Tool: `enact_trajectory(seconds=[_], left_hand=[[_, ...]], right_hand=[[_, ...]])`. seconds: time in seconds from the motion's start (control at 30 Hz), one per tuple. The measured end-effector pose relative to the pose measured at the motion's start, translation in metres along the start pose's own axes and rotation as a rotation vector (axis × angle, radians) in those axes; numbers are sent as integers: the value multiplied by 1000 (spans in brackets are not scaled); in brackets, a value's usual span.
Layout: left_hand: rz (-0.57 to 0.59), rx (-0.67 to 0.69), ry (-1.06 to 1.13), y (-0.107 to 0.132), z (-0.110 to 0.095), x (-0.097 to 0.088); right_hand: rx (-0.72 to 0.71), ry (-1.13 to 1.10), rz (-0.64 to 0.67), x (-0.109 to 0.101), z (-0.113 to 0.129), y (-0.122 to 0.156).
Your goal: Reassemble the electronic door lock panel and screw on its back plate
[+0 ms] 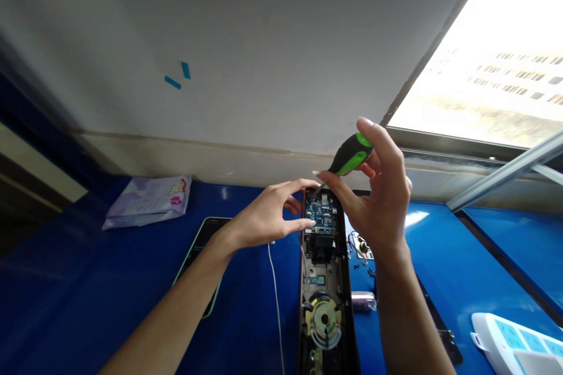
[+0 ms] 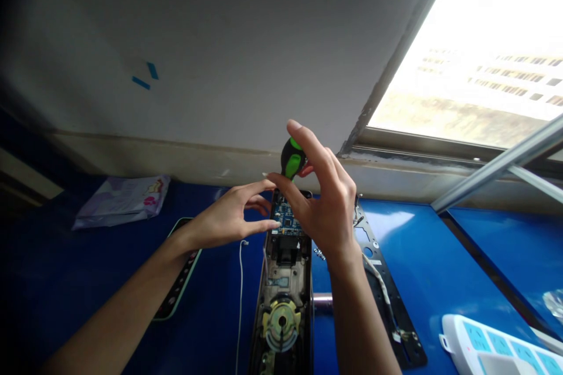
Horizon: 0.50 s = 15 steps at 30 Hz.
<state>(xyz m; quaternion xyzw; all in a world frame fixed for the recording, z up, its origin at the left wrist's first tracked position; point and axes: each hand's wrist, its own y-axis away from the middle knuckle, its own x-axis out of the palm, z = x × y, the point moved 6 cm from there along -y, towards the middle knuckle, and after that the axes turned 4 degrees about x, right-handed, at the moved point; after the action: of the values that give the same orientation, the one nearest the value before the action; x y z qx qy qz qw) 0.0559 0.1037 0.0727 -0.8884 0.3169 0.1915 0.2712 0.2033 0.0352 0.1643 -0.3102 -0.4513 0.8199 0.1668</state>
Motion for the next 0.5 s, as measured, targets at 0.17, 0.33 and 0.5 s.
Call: enact_trajectory(seconds=[0.17,0.33,0.5], left_hand=[[20,-50,109,-1,2,2],[16,-62,142,-2,2,2],[30,-47,145,-2,2,2]], right_hand=[[76,-223,85,11,-2,0],[91,-158,-67,4,-4,3],[98,-162,-68,0,-3,1]])
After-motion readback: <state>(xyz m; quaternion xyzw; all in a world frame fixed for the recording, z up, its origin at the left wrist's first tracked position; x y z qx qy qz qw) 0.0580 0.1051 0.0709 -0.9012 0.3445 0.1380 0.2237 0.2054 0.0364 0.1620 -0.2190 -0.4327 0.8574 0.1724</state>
